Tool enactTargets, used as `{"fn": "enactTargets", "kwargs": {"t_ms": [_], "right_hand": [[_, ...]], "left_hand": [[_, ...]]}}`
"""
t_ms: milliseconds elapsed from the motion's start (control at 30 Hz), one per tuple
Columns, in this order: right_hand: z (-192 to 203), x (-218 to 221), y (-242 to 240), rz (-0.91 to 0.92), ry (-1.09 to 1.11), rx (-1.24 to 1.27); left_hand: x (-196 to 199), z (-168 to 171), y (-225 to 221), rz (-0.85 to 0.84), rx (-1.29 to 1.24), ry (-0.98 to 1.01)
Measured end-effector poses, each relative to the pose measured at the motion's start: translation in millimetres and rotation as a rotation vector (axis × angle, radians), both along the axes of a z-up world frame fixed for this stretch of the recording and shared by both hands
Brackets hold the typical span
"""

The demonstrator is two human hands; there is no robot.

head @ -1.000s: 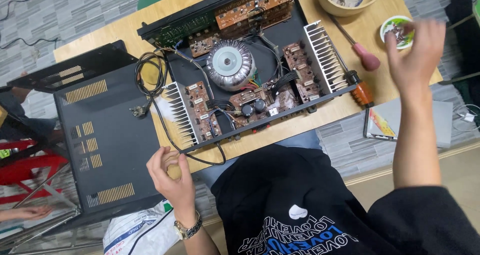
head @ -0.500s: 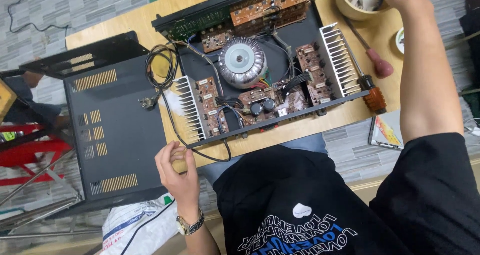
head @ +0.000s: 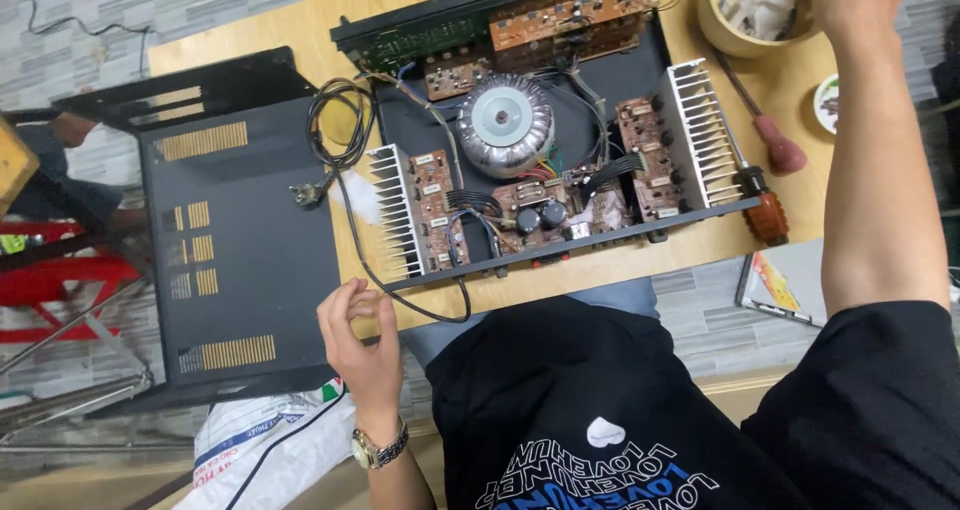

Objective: Disassembling and cleaning the internal components of an audio amplifier using a screwdriver and a cloth.

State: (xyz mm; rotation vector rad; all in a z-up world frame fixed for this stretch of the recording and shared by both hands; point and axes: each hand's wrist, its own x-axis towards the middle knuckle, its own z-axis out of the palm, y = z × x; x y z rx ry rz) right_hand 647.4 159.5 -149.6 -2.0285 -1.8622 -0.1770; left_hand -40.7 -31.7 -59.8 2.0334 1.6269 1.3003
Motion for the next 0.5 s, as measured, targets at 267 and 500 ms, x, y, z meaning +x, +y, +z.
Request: {"fn": "enactTargets", "kwargs": {"t_ms": [267,500], "right_hand": [[-3.1,-20.7,9.0,-0.092,-0.113,-0.205],[-35.8,13.7,8.4,0.02,-0.079,-0.006]], "left_hand": [[4.1,0.3,-0.3,0.0,0.014,-0.017],[-0.2,-0.5,-2.8,0.002,0.027,-0.005]]}}
